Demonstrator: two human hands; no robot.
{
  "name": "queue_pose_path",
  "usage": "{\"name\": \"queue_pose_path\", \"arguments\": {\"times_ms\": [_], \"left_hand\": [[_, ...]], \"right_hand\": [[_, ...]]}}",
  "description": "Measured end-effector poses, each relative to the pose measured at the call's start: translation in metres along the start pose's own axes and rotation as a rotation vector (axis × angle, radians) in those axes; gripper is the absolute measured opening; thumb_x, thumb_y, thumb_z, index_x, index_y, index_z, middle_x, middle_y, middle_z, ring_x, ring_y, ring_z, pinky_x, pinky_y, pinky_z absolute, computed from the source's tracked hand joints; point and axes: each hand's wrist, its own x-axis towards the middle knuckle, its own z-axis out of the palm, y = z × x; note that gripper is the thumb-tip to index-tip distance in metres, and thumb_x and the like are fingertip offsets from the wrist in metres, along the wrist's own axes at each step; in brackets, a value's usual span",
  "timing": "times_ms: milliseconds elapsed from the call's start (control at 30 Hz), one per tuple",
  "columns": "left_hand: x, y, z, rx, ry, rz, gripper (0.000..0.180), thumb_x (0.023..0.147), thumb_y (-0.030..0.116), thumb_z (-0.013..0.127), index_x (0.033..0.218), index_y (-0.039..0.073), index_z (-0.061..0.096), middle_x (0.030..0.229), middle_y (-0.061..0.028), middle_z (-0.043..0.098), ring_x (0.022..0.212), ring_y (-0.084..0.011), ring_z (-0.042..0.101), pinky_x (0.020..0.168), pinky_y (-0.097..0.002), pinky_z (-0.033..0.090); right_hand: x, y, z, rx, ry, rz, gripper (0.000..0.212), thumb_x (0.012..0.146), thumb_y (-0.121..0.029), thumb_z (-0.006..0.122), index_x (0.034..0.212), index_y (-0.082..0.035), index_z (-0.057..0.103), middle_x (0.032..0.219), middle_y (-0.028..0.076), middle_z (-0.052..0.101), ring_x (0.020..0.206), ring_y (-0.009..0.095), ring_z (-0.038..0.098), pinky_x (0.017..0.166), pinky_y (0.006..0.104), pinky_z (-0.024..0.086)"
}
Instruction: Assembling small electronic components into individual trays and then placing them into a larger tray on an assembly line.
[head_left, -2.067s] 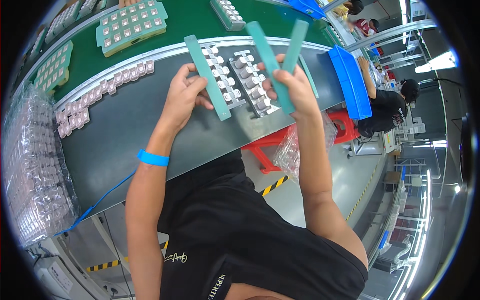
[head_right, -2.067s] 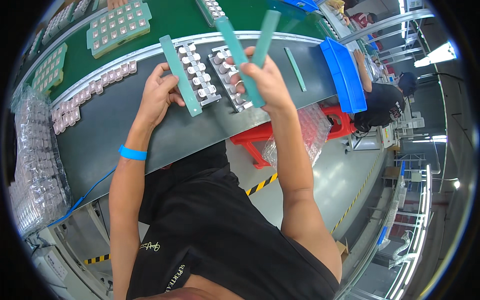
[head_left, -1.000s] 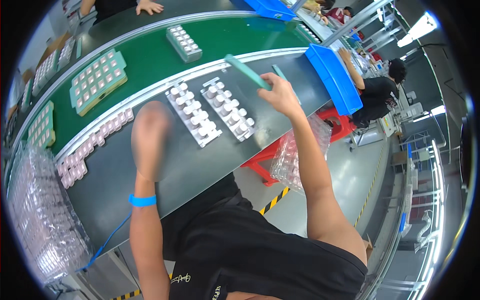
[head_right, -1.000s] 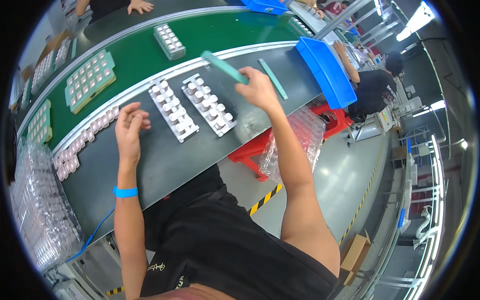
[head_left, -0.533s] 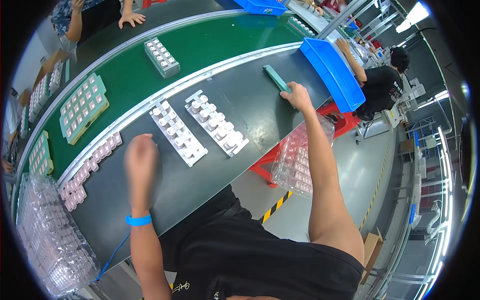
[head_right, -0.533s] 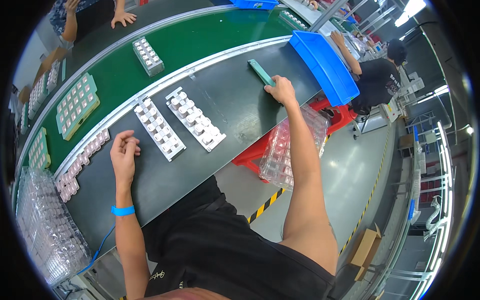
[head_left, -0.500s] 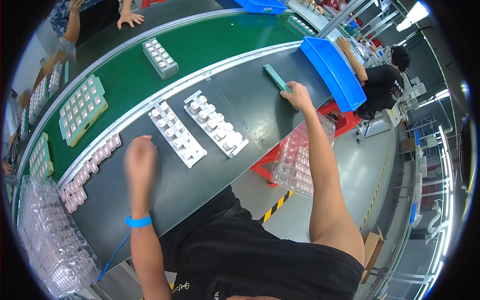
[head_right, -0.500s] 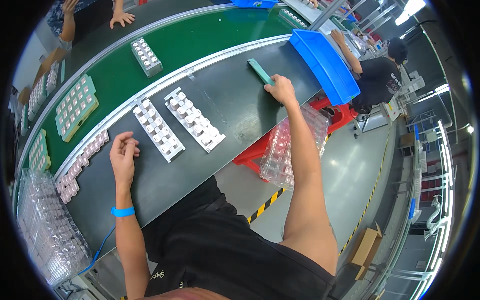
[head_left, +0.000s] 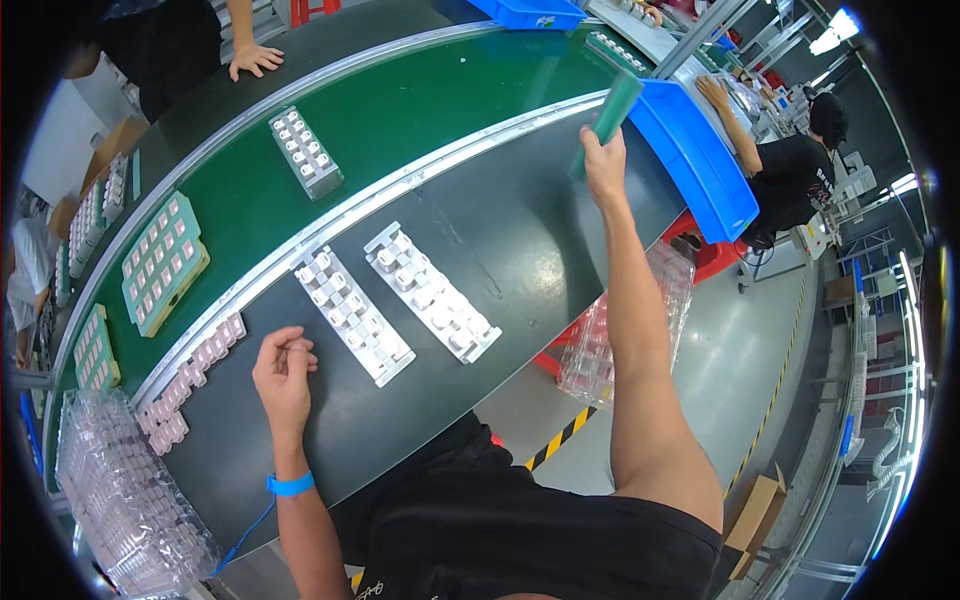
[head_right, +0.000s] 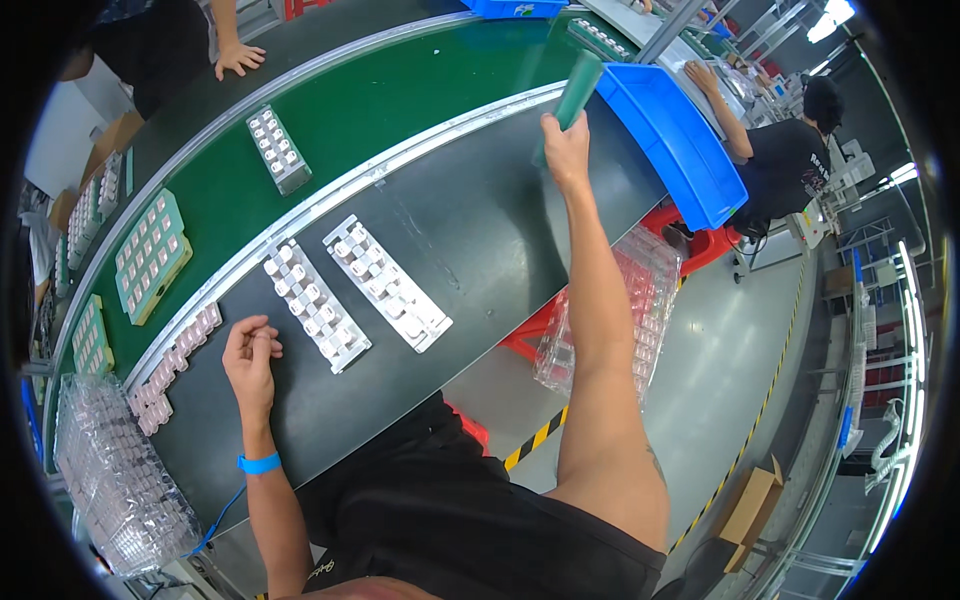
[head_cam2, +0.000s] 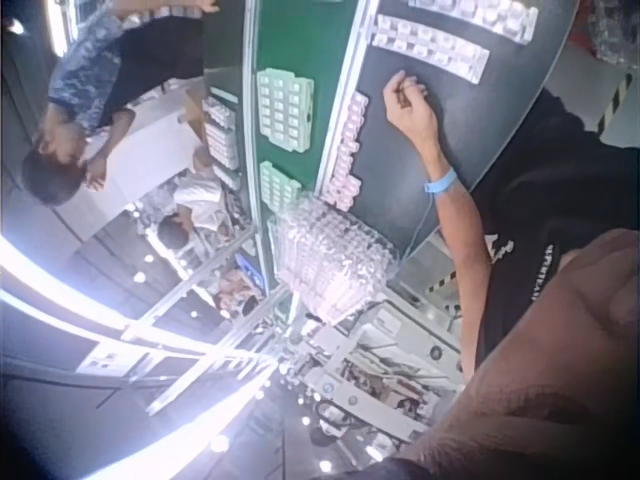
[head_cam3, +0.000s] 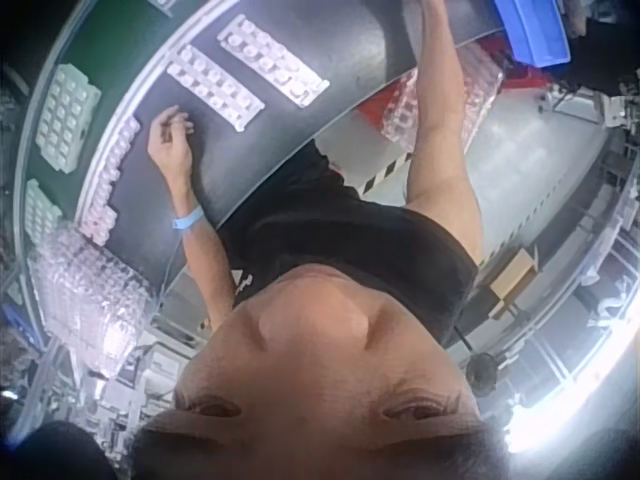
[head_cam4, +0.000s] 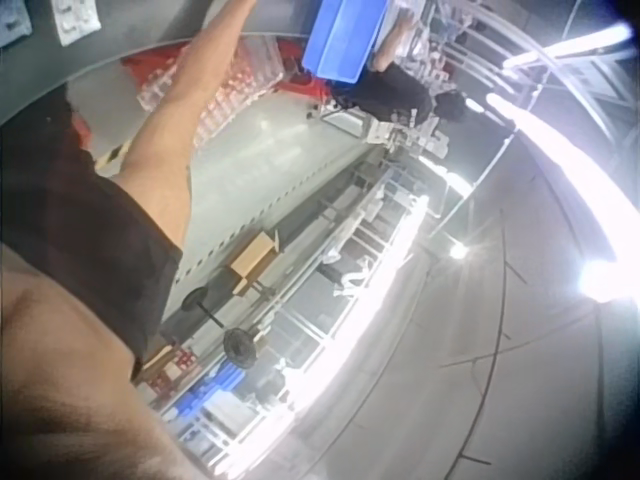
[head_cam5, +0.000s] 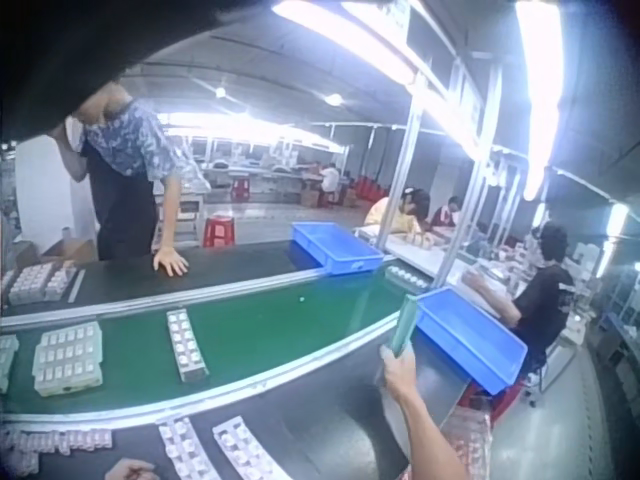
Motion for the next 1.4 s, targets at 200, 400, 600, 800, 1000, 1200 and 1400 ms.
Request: {"name": "queue_pose_path", "arguments": {"times_ms": [200, 400, 600, 800, 1000, 1200, 1400], "left_hand": [[0.001, -0.006, 0.0, -0.017, -0.004, -0.004, 0.021, 0.099, 0.001, 0.056, 0.119, -0.004, 0.063, 0.097, -0.0088, 0.067, 0.077, -0.0103, 0.063, 0.068, -0.0243, 0.053], [0.0, -0.008, -0.006, 0.031, 0.0, 0.01, 0.02, 0.101, 0.003, 0.055, 0.118, -0.003, 0.064, 0.098, -0.0077, 0.067, 0.078, -0.01, 0.062, 0.069, -0.0248, 0.052], [0.003, -0.008, 0.001, -0.007, -0.016, 0.0, 0.02, 0.099, 0.0, 0.056, 0.117, -0.005, 0.064, 0.098, -0.0096, 0.068, 0.078, -0.011, 0.064, 0.069, -0.0251, 0.054], [-0.004, -0.009, -0.006, -0.03, 0.025, -0.025, 0.02, 0.1, 0.002, 0.058, 0.117, -0.005, 0.064, 0.097, -0.0091, 0.068, 0.079, -0.011, 0.064, 0.07, -0.025, 0.054], [0.0, -0.007, 0.002, -0.037, 0.026, -0.014, 0.016, 0.099, 0.003, 0.061, 0.112, -0.003, 0.068, 0.091, -0.0079, 0.071, 0.075, -0.0097, 0.065, 0.068, -0.024, 0.054], [0.0, -0.008, 0.003, 0.033, 0.032, 0.06, 0.016, 0.093, 0.001, 0.064, 0.106, -0.003, 0.071, 0.087, -0.007, 0.072, 0.075, -0.0094, 0.067, 0.066, -0.0237, 0.053], [0.0, -0.011, 0.004, 0.131, 0.042, 0.151, 0.013, 0.091, 0.002, 0.065, 0.101, -0.001, 0.073, 0.086, -0.008, 0.072, 0.072, -0.0103, 0.067, 0.062, -0.0256, 0.052]], "right_hand": [[-0.022, 0.026, 0.011, 0.07, 0.043, -0.008, 0.043, 0.095, -0.008, 0.063, 0.131, -0.001, 0.042, 0.106, 0.011, 0.059, 0.098, 0.02, 0.066, 0.088, 0.0333, 0.051], [-0.02, 0.01, 0.018, 0.004, -0.004, 0.02, 0.042, 0.097, -0.018, 0.066, 0.129, -0.002, 0.044, 0.1, 0.011, 0.061, 0.092, 0.02, 0.065, 0.082, 0.0338, 0.051], [0.034, 0.03, -0.005, -0.621, -0.322, 0.164, 0.048, 0.089, -0.03, 0.072, 0.121, 0.003, 0.06, 0.114, 0.031, 0.068, 0.11, 0.049, 0.065, 0.095, 0.0509, 0.051], [0.079, 0.061, 0.025, -1.068, -0.432, 0.014, 0.035, 0.081, -0.028, 0.072, 0.102, 0.001, 0.074, 0.106, 0.028, 0.072, 0.103, 0.045, 0.07, 0.091, 0.0518, 0.055], [0.096, 0.074, 0.0, -1.123, -0.475, 0.026, 0.05, 0.081, -0.041, 0.074, 0.114, -0.003, 0.073, 0.108, 0.026, 0.073, 0.104, 0.044, 0.07, 0.092, 0.0527, 0.054], [0.013, -0.035, 0.052, -0.521, -0.561, 0.009, 0.05, 0.096, -0.041, 0.066, 0.121, 0.001, 0.068, 0.091, 0.015, 0.073, 0.086, 0.023, 0.072, 0.076, 0.0382, 0.057], [-0.123, -0.129, 0.051, -0.069, -1.201, 0.457, 0.044, 0.106, -0.032, 0.056, 0.134, 0.001, 0.061, 0.102, 0.009, 0.068, 0.078, 0.012, 0.064, 0.065, 0.0275, 0.058]]}}
